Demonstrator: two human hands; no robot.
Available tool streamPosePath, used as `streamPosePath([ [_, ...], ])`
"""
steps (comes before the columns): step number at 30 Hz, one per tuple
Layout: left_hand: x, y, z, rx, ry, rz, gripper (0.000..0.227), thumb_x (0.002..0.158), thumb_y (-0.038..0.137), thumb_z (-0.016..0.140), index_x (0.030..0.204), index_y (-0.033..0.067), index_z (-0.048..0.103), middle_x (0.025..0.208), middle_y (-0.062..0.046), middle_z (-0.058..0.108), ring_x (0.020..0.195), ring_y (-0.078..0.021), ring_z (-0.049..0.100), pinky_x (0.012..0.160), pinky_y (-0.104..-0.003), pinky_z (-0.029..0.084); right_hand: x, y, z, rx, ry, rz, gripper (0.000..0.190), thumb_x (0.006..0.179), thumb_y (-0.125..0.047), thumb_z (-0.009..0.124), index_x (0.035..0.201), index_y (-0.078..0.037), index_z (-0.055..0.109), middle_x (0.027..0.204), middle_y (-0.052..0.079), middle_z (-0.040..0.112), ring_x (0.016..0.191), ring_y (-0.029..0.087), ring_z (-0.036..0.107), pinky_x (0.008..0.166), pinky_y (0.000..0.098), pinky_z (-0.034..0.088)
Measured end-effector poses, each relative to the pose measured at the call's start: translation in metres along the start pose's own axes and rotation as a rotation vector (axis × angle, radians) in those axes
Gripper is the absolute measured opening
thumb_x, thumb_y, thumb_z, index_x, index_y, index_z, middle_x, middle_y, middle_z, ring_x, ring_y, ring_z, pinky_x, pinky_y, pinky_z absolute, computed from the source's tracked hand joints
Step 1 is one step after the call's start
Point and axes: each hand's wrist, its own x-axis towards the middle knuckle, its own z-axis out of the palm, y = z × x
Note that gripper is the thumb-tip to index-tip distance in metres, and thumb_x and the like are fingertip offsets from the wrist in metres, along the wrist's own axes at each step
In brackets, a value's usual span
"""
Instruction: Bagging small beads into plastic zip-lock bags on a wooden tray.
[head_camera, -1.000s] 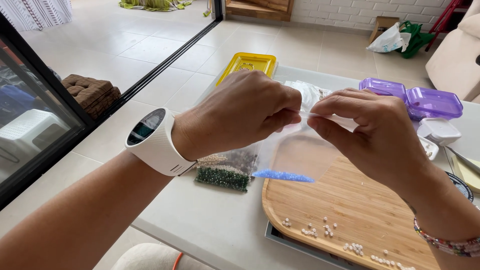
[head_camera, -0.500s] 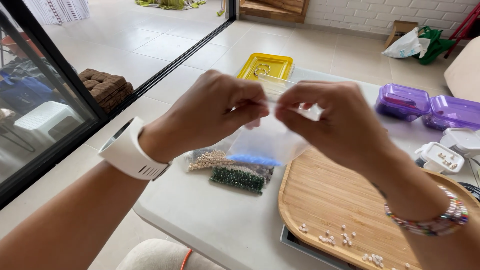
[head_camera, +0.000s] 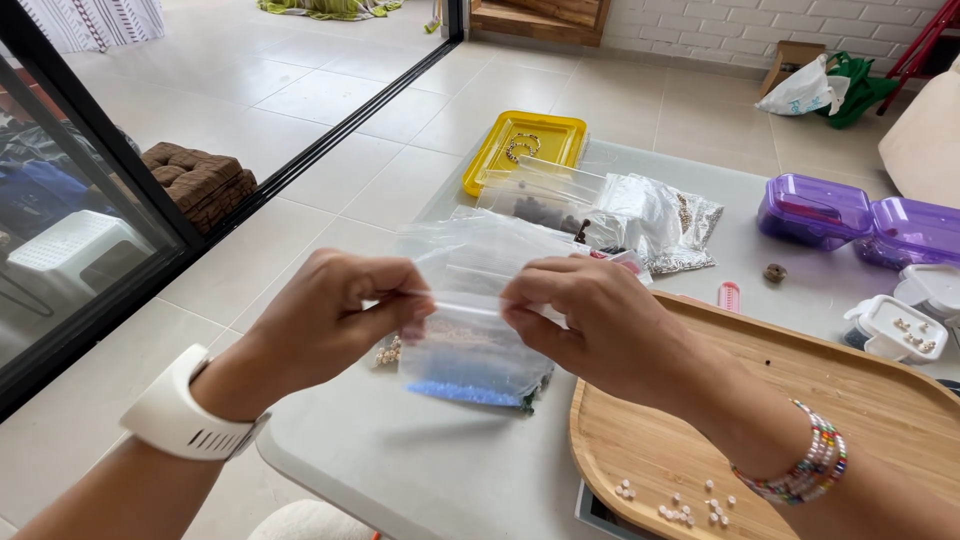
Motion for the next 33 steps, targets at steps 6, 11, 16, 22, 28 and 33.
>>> streamPosePath([
  [6, -0.005, -0.013, -0.005, -0.133, -0.003, -0.137, 0.025, 0.095, 0.016, 0.069, 0.071, 0.0081, 0.073, 0.062, 0.003, 0.075, 0.06, -0.0048, 0.063, 0.062, -0.022, 0.05, -0.005, 0.022, -0.002, 0.04, -0.029, 0.076, 0.029, 0.102, -0.033, 0.058, 0.083, -0.013, 0.068, 0.068, -0.003, 0.068, 0.063, 0.019, 0.061, 0.071, 0.0323, 0.049],
  [11, 0.012, -0.039, -0.005, -0.152, -0.04, -0.197, 0.027, 0.095, 0.016, 0.07, 0.071, 0.0062, 0.073, 0.065, 0.002, 0.074, 0.064, -0.0045, 0.056, 0.062, -0.023, 0.046, -0.003, 0.05, 0.019, -0.156, -0.03, 0.185, 0.053, 0.101, -0.047, 0.062, 0.066, -0.013, 0.043, 0.053, 0.004, 0.037, 0.052, 0.023, 0.036, 0.058, 0.0365, 0.04],
  [16, 0.02, -0.046, -0.012, -0.046, -0.073, -0.192, 0.008, 0.093, 0.012, 0.069, 0.088, 0.0097, 0.075, 0.085, -0.007, 0.08, 0.084, -0.0218, 0.075, 0.086, -0.041, 0.055, 0.019, 0.05, 0.008, 0.046, -0.087, 0.432, 0.028, 0.096, -0.027, 0.07, 0.071, -0.014, 0.069, 0.052, 0.003, 0.057, 0.051, 0.022, 0.056, 0.054, 0.0376, 0.048],
  [22, 0.01, -0.062, -0.019, 0.007, -0.055, -0.397, 0.057, 0.087, 0.041, 0.075, 0.134, 0.0101, 0.066, 0.144, -0.02, 0.06, 0.136, -0.0426, 0.054, 0.113, -0.059, 0.039, 0.017, 0.041, 0.007, -0.081, -0.252, 0.397, 0.016, 0.095, -0.018, 0.065, 0.08, -0.017, 0.07, 0.07, -0.001, 0.071, 0.065, 0.022, 0.068, 0.064, 0.0382, 0.056],
  [28, -0.013, -0.113, 0.012, -0.413, 0.123, -0.737, 0.093, 0.08, 0.01, 0.084, 0.156, 0.0028, 0.03, 0.094, -0.018, 0.072, 0.08, -0.0249, 0.071, 0.076, -0.036, 0.062, 0.003, 0.045, 0.004, -0.484, -0.271, 0.463, 0.01, 0.093, -0.024, 0.065, 0.102, -0.026, 0.069, 0.083, -0.007, 0.069, 0.08, 0.02, 0.071, 0.068, 0.0384, 0.059],
  [33, -0.013, -0.117, 0.021, -0.627, 0.283, -0.612, 0.033, 0.086, 0.01, 0.082, 0.115, -0.002, 0.071, 0.081, -0.009, 0.072, 0.071, -0.0175, 0.071, 0.07, -0.029, 0.062, 0.002, 0.03, -0.001, -0.382, -0.269, 0.473, 0.015, 0.092, -0.031, 0.067, 0.104, -0.022, 0.067, 0.095, -0.003, 0.073, 0.091, 0.022, 0.075, 0.073, 0.0444, 0.061],
])
